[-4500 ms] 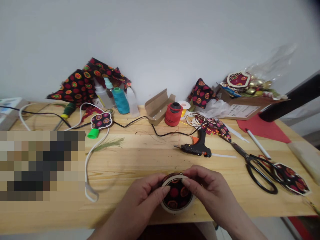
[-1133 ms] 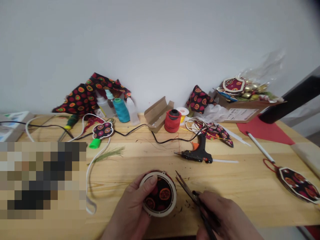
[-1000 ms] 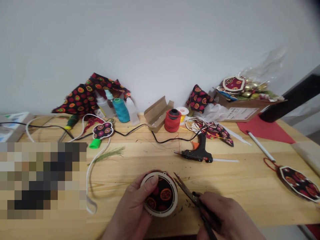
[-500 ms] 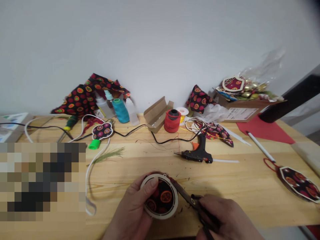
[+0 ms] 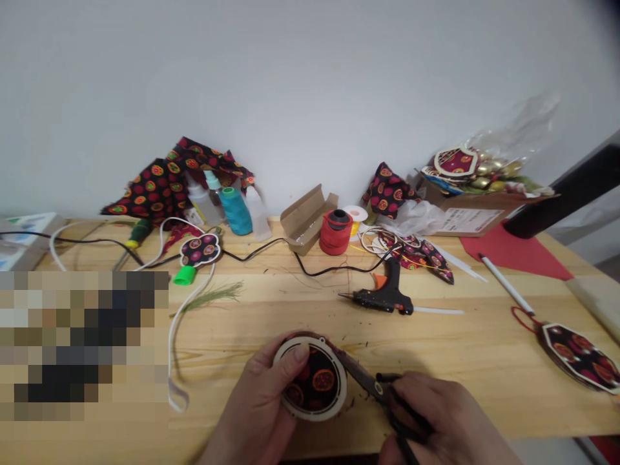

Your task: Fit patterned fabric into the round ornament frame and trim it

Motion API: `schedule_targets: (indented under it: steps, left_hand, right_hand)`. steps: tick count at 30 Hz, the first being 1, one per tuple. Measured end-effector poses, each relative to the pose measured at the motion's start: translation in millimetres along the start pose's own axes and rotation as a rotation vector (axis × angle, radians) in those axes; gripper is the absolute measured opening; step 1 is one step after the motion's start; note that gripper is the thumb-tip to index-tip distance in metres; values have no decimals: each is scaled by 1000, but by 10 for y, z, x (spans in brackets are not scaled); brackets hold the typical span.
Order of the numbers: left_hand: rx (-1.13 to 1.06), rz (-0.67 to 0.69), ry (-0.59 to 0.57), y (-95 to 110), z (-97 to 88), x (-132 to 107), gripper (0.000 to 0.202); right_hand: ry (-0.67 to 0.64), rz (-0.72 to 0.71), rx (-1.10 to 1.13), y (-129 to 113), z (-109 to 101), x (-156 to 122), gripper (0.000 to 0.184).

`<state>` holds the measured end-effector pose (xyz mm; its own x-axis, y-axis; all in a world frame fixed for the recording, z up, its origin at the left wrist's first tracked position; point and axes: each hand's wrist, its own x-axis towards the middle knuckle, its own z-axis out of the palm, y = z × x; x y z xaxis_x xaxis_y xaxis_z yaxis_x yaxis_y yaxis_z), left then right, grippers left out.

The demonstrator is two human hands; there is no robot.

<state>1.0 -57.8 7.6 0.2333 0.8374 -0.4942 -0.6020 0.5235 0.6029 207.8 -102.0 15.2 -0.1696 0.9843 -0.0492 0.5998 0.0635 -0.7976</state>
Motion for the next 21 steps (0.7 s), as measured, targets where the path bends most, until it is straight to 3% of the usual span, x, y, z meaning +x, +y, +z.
schedule_targets:
  steps: [3, 11, 21]
  left_hand:
    - [-4, 7, 2, -3, -5, 11, 14]
    - [-24, 5, -13, -22, -34, 17, 12]
    - [6, -2, -34, -34, -55, 50, 11]
  right_hand:
    - [-49, -26, -84, 8, -10, 9, 18]
    - [-154, 73, -243, -96, -32, 25, 15]
    - [-210, 60, -199, -109, -48, 37, 16]
